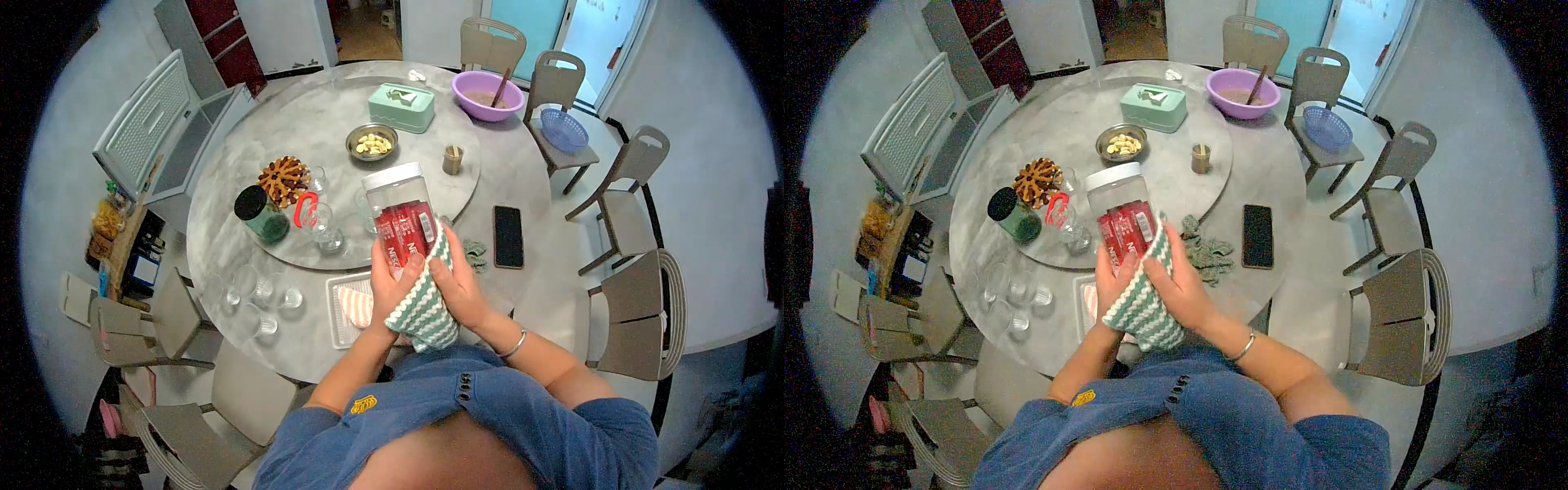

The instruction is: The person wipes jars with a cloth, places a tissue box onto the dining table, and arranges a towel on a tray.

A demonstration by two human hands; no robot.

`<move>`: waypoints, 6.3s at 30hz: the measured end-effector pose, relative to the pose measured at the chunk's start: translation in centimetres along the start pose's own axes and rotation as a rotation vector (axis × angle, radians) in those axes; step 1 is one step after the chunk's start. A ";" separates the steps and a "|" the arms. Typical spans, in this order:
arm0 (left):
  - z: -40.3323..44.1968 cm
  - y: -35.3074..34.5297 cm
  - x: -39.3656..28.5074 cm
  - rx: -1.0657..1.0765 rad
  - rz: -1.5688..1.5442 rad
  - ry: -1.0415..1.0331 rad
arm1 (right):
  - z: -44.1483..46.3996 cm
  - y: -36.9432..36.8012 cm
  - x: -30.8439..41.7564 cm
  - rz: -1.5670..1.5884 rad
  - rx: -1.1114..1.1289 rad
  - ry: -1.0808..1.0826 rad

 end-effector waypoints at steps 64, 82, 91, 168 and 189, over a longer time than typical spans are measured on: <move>-2.1 -2.4 0.4 0.280 -0.040 0.142 | 1.3 2.2 2.3 0.181 -0.225 0.019; -2.4 -0.2 -2.7 0.164 0.049 -0.390 | -6.9 -2.5 -6.1 0.844 0.322 -0.610; -0.4 0.6 -3.6 0.140 0.069 -0.245 | -6.4 -0.9 -4.8 0.207 0.386 -0.286; -5.3 -2.0 0.7 0.490 -0.075 0.065 | 2.5 1.1 2.9 0.546 0.103 -0.227; -0.7 -2.1 -0.8 0.129 -0.099 -0.198 | -2.4 2.4 -3.0 -0.046 -0.056 -0.092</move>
Point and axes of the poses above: each hand's wrist, its own z-axis towards the middle knuckle, its own y-axis out of the back of the hand, x = y × z, the point moved 9 cm from there along z, towards the middle knuckle, and after that the axes turned 6 degrees about -x, right-handed, at the moved point
